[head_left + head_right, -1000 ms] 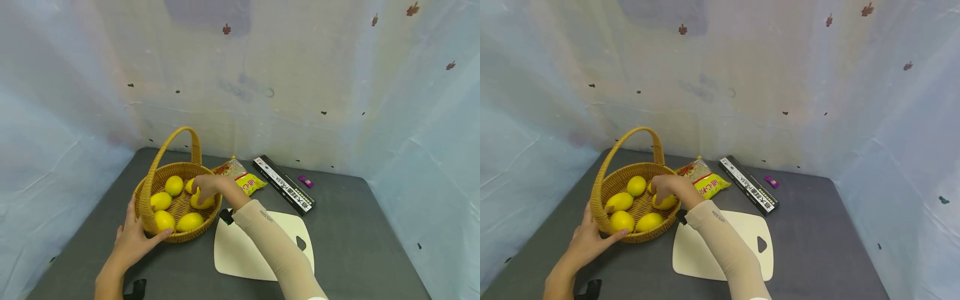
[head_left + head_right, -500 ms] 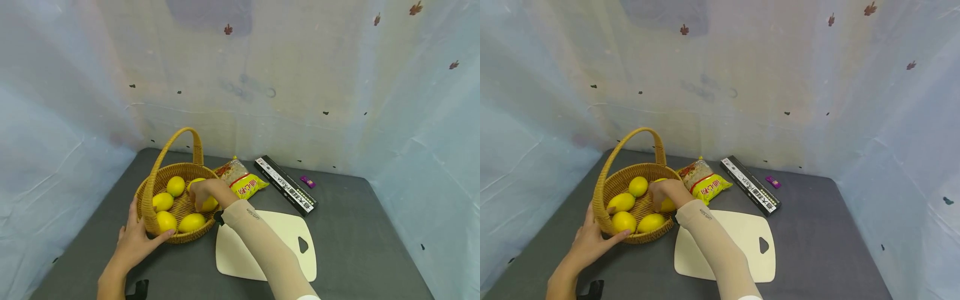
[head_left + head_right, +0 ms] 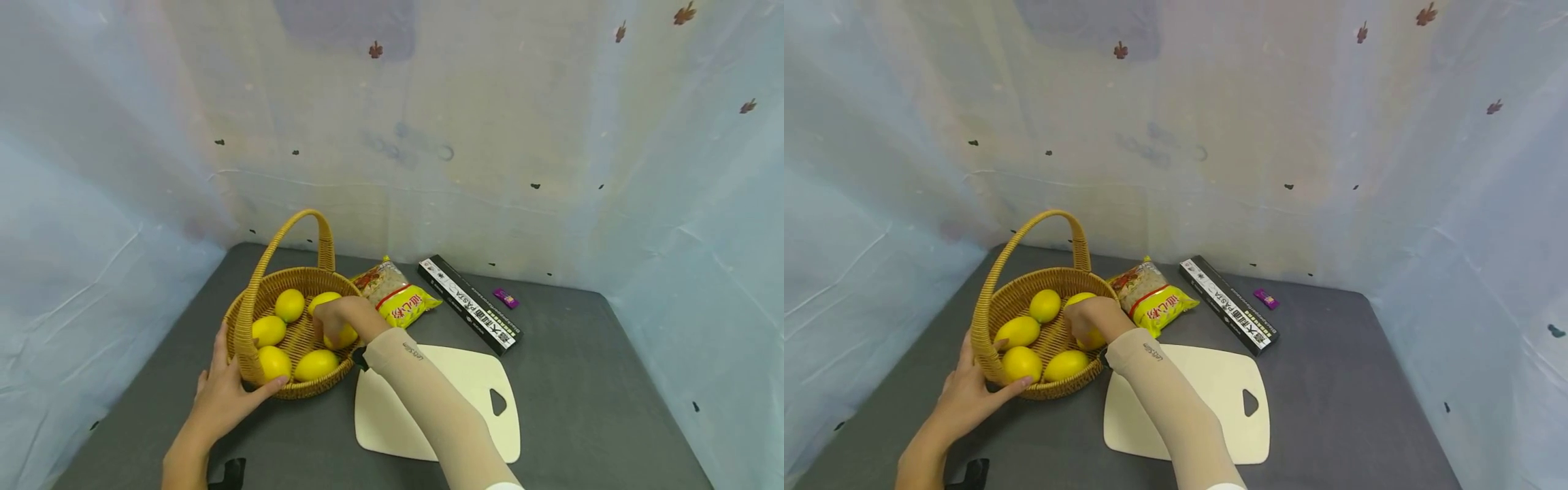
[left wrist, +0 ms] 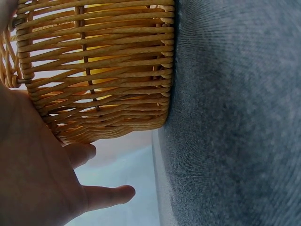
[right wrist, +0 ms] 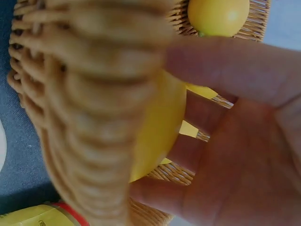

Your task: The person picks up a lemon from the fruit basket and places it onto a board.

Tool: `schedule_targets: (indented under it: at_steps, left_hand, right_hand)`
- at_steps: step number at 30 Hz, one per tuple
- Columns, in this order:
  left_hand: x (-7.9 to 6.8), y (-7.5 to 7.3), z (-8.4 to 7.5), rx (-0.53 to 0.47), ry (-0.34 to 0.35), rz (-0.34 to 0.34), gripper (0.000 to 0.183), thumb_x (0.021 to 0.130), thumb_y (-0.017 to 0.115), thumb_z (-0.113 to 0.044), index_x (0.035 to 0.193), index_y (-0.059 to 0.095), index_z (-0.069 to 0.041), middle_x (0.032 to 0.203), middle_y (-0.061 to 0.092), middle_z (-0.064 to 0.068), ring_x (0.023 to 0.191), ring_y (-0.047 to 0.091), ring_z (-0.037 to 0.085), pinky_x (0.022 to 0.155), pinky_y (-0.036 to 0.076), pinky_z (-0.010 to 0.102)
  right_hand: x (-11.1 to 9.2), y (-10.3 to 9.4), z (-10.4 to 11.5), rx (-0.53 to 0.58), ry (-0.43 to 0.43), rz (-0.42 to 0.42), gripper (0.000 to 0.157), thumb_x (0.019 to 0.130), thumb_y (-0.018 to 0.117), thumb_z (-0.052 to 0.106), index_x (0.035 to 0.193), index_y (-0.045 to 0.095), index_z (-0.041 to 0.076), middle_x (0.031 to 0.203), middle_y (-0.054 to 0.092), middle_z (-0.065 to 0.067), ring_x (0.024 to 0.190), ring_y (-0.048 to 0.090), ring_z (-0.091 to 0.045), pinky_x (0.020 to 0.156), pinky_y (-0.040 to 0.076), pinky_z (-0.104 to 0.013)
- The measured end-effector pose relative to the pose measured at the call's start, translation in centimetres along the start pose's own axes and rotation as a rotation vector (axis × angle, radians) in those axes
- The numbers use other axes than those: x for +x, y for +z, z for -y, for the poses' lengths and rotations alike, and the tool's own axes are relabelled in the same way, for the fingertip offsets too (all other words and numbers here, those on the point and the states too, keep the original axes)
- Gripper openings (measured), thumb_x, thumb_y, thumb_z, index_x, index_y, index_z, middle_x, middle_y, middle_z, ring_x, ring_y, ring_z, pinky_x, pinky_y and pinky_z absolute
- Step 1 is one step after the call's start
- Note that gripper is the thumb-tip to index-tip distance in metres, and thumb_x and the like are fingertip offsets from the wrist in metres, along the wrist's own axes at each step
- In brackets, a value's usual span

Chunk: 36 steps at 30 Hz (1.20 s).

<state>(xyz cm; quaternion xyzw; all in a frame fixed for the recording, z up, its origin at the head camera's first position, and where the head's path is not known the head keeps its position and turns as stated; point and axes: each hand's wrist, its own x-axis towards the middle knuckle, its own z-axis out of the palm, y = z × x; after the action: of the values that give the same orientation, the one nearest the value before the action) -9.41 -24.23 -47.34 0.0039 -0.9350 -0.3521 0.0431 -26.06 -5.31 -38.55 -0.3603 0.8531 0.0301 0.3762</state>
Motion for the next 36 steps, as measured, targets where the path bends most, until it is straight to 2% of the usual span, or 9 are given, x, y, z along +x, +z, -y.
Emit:
schedule_targets:
  at_steps: [7,13,17,22,27,36]
  left_hand:
    - [0.0,0.2,-0.1,-0.002,-0.005,0.006,0.105,0.087,0.072,-0.056,0.162,0.012,-0.015,0.16,-0.031,0.008,0.139,0.013,0.062,0.089,0.012,0.086]
    - [0.1,0.3,-0.1,0.002,-0.001,0.004,0.104,0.087,0.072,-0.055,0.162,0.012,-0.015,0.161,-0.029,0.01,0.139,0.014,0.063,0.089,0.013,0.086]
    - [0.1,0.2,-0.2,-0.004,-0.001,0.009,0.104,0.087,0.072,-0.055,0.162,0.012,-0.014,0.161,-0.03,0.01,0.139,0.013,0.062,0.089,0.012,0.086]
    - [0.1,0.0,-0.1,-0.006,0.0,0.012,0.105,0.087,0.072,-0.054,0.162,0.01,-0.014,0.16,-0.031,0.008,0.138,0.015,0.063,0.089,0.012,0.086]
    - [-0.1,-0.1,0.0,-0.008,0.001,0.022,0.105,0.088,0.072,-0.053,0.162,0.01,-0.012,0.16,-0.033,0.007,0.138,0.015,0.063,0.09,0.012,0.085]
    - [0.0,0.1,0.1,0.012,0.0,0.002,0.107,0.088,0.072,-0.053,0.162,0.005,-0.016,0.161,-0.03,0.009,0.141,0.012,0.061,0.089,0.014,0.085]
  right_hand:
    - [0.0,0.4,-0.4,0.028,0.015,0.017,0.046,0.093,0.063,-0.002,0.129,0.067,0.027,0.132,0.055,0.009,0.101,0.045,-0.013,0.072,0.036,-0.031]
    - [0.0,0.7,-0.9,0.037,-0.023,0.0,0.05,0.092,0.064,-0.003,0.132,0.066,0.028,0.136,0.053,0.007,0.103,0.044,-0.014,0.07,0.037,-0.029]
    - [-0.5,0.8,-1.8,0.092,-0.104,-0.079,0.044,0.09,0.069,0.002,0.13,0.068,0.021,0.131,0.056,0.003,0.105,0.048,-0.013,0.078,0.043,-0.025]
    - [-1.8,0.8,-3.1,0.183,-0.239,-0.199,0.043,0.091,0.072,0.007,0.134,0.065,0.011,0.135,0.057,-0.002,0.122,0.05,-0.013,0.095,0.044,-0.023]
    - [-3.4,0.8,-4.0,0.235,-0.345,-0.277,0.043,0.093,0.071,0.009,0.135,0.063,0.01,0.139,0.057,-0.003,0.129,0.049,-0.014,0.101,0.042,-0.023]
    - [-5.6,1.1,-5.5,0.251,-0.404,-0.366,0.046,0.094,0.071,0.009,0.138,0.059,0.004,0.141,0.056,-0.008,0.132,0.049,-0.021,0.102,0.042,-0.026]
